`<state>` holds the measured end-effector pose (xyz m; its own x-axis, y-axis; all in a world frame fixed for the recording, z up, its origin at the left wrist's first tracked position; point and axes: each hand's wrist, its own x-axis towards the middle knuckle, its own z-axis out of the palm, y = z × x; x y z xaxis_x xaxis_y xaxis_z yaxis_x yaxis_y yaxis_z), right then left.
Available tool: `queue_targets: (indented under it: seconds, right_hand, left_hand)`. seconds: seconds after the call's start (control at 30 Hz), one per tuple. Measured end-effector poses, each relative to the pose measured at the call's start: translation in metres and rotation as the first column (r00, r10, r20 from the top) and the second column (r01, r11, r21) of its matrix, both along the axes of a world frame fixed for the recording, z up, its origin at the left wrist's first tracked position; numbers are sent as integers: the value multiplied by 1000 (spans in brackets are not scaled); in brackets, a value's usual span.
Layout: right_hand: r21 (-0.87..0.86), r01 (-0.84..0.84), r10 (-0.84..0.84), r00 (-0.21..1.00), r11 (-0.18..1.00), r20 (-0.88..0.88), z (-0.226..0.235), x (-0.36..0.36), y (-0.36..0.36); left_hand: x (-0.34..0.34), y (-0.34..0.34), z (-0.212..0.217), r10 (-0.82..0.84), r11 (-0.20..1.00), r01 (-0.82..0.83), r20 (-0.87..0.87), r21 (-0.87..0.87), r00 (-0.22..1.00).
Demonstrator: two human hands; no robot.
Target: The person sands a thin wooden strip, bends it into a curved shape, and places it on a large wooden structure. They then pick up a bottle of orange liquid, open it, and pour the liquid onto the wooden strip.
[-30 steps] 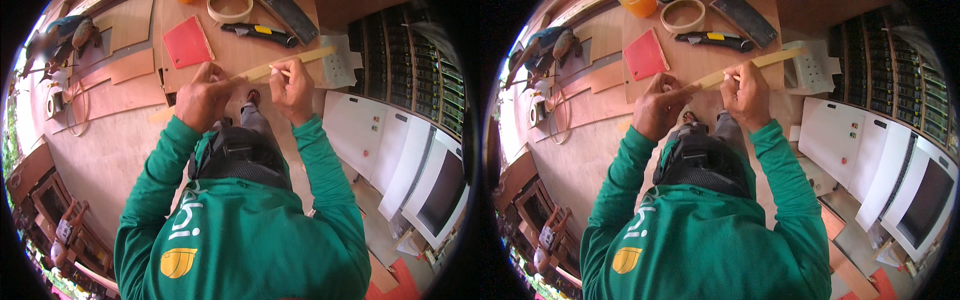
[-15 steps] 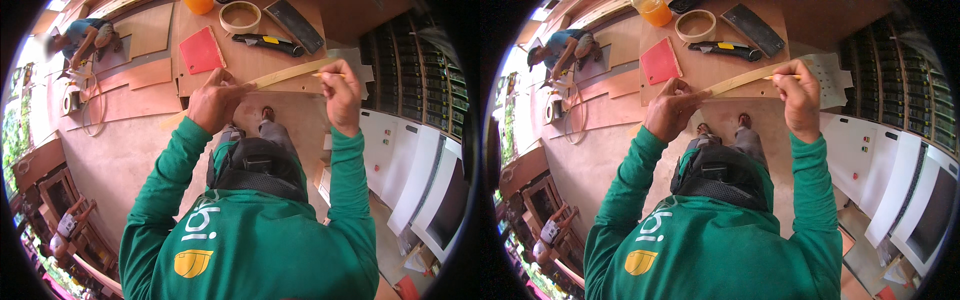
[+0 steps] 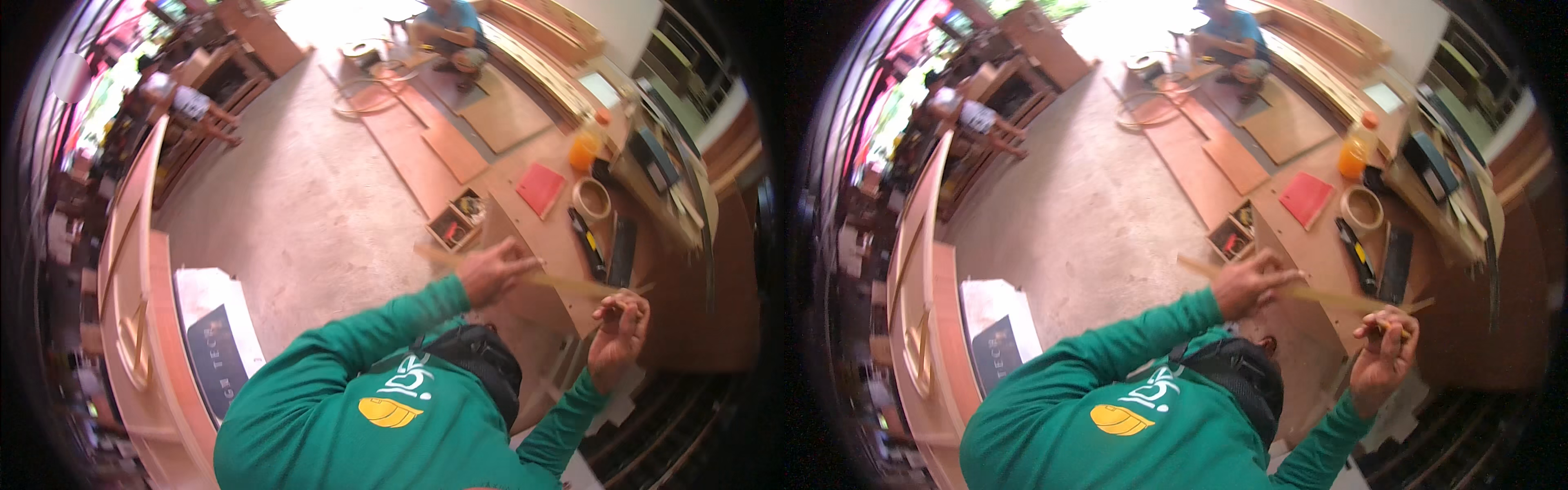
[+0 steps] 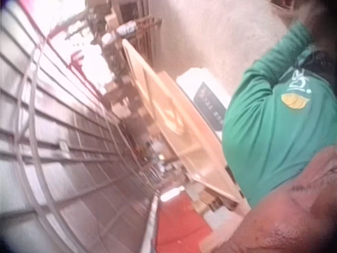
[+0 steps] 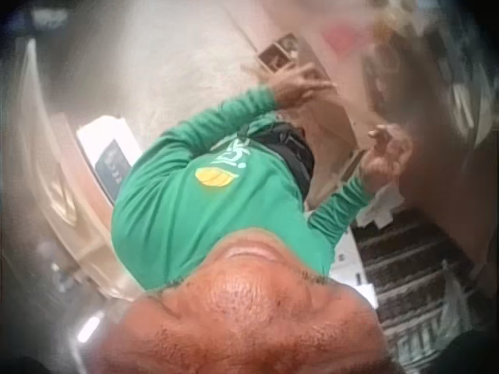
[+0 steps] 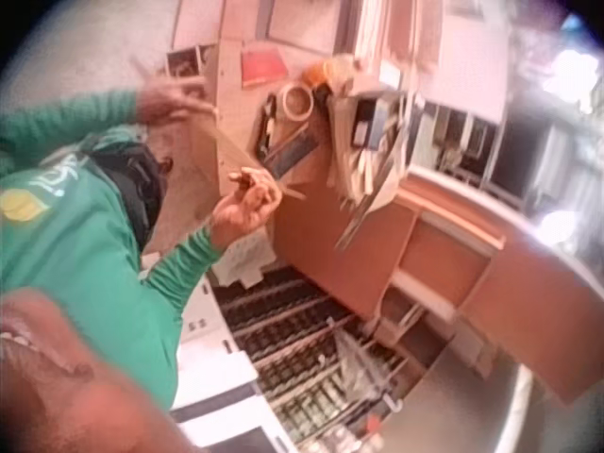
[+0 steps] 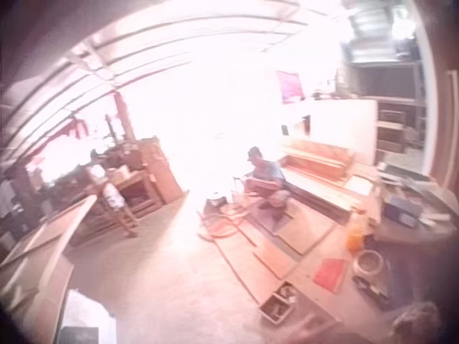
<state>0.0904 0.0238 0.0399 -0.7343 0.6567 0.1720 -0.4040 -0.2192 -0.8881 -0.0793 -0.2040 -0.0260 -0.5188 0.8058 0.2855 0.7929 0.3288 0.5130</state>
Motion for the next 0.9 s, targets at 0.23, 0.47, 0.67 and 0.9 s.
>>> queue_targets:
  seconds: [0.23,0.47,0.67,0.9]
  right_hand:
    - [205,-274,291,955,940,-56,33,-3,37]
    - [245,-598,644,733,763,-219,133,-7,-85]
    - [-267,-828,749,561,494,-354,125,-27,-154]
    - [398,-482,565,816,780,-119,111,7,-302]
  left_hand:
    - [99,-117,54,51,974,71,515,-215,856]
    - [144,-283,217,232,973,-222,199,-69,952]
    - [186,-444,409,618,686,-724,-472,-67,629]
    - [308,-627,487,784,102,-918,-599,384,-163]
